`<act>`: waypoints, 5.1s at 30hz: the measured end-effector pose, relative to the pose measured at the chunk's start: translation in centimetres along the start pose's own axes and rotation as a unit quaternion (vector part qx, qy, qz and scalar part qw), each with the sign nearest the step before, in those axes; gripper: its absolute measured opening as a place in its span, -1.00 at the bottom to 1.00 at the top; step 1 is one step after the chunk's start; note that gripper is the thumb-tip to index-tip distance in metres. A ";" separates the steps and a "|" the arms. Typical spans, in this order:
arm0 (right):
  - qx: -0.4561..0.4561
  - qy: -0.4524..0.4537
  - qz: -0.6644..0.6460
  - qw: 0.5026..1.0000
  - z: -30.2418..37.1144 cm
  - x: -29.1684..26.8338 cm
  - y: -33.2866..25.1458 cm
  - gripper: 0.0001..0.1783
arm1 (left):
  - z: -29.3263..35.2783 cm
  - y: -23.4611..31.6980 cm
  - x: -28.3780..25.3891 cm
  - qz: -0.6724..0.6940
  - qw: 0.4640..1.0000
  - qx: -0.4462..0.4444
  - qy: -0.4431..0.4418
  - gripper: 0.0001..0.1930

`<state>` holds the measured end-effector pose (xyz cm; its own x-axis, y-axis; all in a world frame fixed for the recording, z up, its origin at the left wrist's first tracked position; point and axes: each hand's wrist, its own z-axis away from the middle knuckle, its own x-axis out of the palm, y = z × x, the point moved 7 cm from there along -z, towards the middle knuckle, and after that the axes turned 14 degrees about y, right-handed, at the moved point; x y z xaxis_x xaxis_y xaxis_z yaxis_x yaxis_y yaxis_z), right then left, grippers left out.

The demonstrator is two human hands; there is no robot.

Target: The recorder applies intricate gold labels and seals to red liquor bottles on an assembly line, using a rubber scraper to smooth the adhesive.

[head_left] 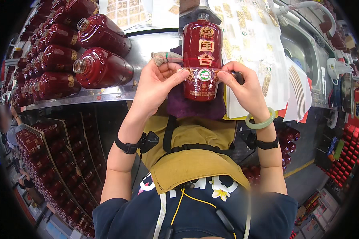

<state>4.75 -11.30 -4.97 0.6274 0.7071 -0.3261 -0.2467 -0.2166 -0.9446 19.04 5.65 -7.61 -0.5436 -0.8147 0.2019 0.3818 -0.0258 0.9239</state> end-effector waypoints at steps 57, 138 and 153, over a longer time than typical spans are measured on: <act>-0.284 0.070 0.102 0.951 5.1 -0.7 -5.5 -0.75 | -0.5 -0.4 -1.0 -0.051 0.998 -0.018 -0.026 -0.72; 0.103 0.079 -0.160 0.979 1.2 2.3 1.6 -0.22 | 1.4 -0.7 3.2 0.014 0.991 0.128 0.025 -0.56; 0.099 0.144 -0.251 0.952 1.1 -0.7 2.1 -0.56 | 1.8 0.3 4.2 0.008 0.986 0.155 0.054 -0.52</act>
<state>3.01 -11.47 -6.65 0.8722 0.4686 0.1406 0.0212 0.2509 -0.9678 15.55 3.25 -5.86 -0.4493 -0.8714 0.1970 0.1346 0.1519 0.9792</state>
